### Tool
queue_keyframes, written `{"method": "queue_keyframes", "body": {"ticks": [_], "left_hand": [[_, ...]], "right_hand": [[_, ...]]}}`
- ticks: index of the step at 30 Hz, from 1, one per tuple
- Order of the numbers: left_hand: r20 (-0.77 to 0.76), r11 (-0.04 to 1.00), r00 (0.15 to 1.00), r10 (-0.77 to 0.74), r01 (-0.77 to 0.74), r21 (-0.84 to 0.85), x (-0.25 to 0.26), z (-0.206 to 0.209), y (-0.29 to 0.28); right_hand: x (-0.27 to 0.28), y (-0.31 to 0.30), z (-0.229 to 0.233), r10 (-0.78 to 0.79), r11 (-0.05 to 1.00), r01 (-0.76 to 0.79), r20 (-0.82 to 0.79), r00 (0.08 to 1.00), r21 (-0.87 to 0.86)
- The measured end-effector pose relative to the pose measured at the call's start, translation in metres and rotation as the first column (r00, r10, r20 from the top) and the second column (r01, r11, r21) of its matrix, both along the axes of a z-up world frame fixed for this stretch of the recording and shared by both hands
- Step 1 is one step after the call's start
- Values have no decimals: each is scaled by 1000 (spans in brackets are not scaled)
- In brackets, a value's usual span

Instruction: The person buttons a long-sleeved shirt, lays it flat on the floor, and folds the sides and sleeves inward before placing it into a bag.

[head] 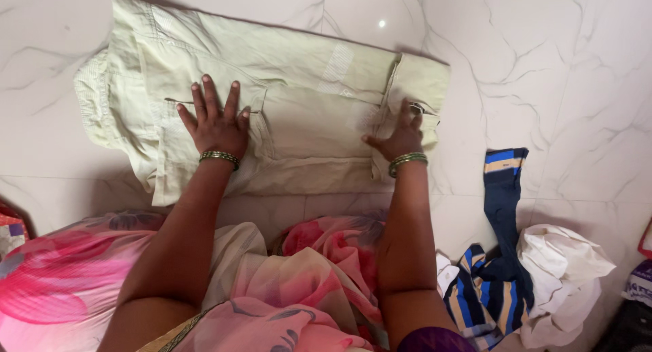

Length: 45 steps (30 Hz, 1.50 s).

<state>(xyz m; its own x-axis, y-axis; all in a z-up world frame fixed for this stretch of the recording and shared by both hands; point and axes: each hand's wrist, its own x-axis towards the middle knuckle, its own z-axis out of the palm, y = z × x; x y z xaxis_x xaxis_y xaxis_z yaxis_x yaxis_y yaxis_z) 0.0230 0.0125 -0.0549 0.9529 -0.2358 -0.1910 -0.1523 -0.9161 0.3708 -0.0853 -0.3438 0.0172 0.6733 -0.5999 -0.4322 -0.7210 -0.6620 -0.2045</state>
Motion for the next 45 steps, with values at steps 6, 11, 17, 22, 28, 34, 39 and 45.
{"method": "queue_keyframes", "body": {"ticks": [6, 11, 17, 22, 28, 34, 39, 45], "left_hand": [[-12, 1000, 1000, 19, -19, 1, 4, -1, 7], [1, 1000, 1000, 5, -5, -28, 7, 3, 11], [-21, 1000, 1000, 19, -19, -18, 7, 4, 9], [-15, 1000, 1000, 12, -12, 4, 10, 2, 8], [-27, 1000, 1000, 13, -13, 8, 11, -2, 8], [-7, 1000, 1000, 2, -2, -6, 11, 0, 9], [-17, 1000, 1000, 21, -22, -12, 12, 0, 8], [2, 999, 1000, 23, -23, -24, 11, 1, 9]], "right_hand": [[13, 23, -31, -33, 999, 35, -173, 984, 6], [5, -3, -57, 91, 989, -76, 115, 989, -124], [-3, -52, -61, 71, 965, 14, 311, 948, -261], [-78, -162, -26, 189, 833, 149, 528, 828, -532], [-134, -176, 34, -74, 617, 607, 731, 678, -501], [-30, -59, 20, 77, 979, 35, 526, 847, -199], [-12, -63, -15, -248, 931, 184, 177, 953, 314], [-69, -194, -120, -519, 854, 458, 480, 707, 248]]}}
